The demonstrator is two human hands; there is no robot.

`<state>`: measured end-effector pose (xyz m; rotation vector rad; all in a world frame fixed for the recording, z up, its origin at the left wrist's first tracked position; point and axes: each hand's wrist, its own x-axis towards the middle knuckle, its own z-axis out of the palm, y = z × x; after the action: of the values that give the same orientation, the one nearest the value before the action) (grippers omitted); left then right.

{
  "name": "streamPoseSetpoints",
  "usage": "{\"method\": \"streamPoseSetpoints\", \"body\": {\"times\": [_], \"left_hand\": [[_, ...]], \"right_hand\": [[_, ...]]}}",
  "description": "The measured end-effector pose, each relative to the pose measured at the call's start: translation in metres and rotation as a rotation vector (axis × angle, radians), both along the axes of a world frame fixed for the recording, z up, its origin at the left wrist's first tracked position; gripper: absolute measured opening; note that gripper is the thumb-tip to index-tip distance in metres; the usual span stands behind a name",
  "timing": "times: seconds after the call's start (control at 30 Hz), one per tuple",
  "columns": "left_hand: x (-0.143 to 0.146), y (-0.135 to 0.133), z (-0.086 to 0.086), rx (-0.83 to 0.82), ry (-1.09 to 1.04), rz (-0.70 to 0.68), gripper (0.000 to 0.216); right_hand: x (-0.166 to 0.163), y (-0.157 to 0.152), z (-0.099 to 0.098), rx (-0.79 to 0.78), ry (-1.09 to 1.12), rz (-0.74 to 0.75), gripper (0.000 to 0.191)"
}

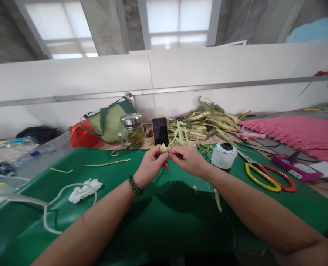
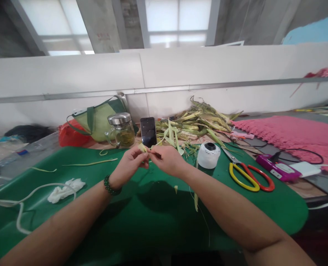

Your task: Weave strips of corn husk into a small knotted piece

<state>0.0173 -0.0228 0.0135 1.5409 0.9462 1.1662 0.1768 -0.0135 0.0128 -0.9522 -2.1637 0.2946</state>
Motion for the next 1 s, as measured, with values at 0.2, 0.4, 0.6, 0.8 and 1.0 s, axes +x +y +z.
{"method": "streamPoseSetpoints", "body": {"times": [0.2, 0.4, 0.6, 0.8, 1.0], "left_hand": [[0.0, 0.001, -0.002, 0.132, 0.13, 0.01, 0.031], [-0.004, -0.001, 0.004, 0.021, 0.057, -0.086, 0.036], [-0.003, -0.006, 0.009, -0.13, -0.136, -0.143, 0.036], [-0.008, 0.0, 0.009, -0.105, 0.012, -0.14, 0.037], [-0.008, 0.003, 0.001, -0.095, 0.123, -0.177, 0.039]], "right_hand": [[0.001, -0.002, -0.001, 0.039, -0.059, 0.026, 0.026], [0.009, -0.002, 0.009, -0.073, -0.035, 0.126, 0.03], [0.015, -0.003, 0.015, -0.098, -0.052, 0.19, 0.033], [0.02, 0.0, 0.017, -0.145, -0.106, 0.174, 0.031], [0.014, 0.003, 0.008, 0.034, -0.036, 0.074, 0.023]]}}
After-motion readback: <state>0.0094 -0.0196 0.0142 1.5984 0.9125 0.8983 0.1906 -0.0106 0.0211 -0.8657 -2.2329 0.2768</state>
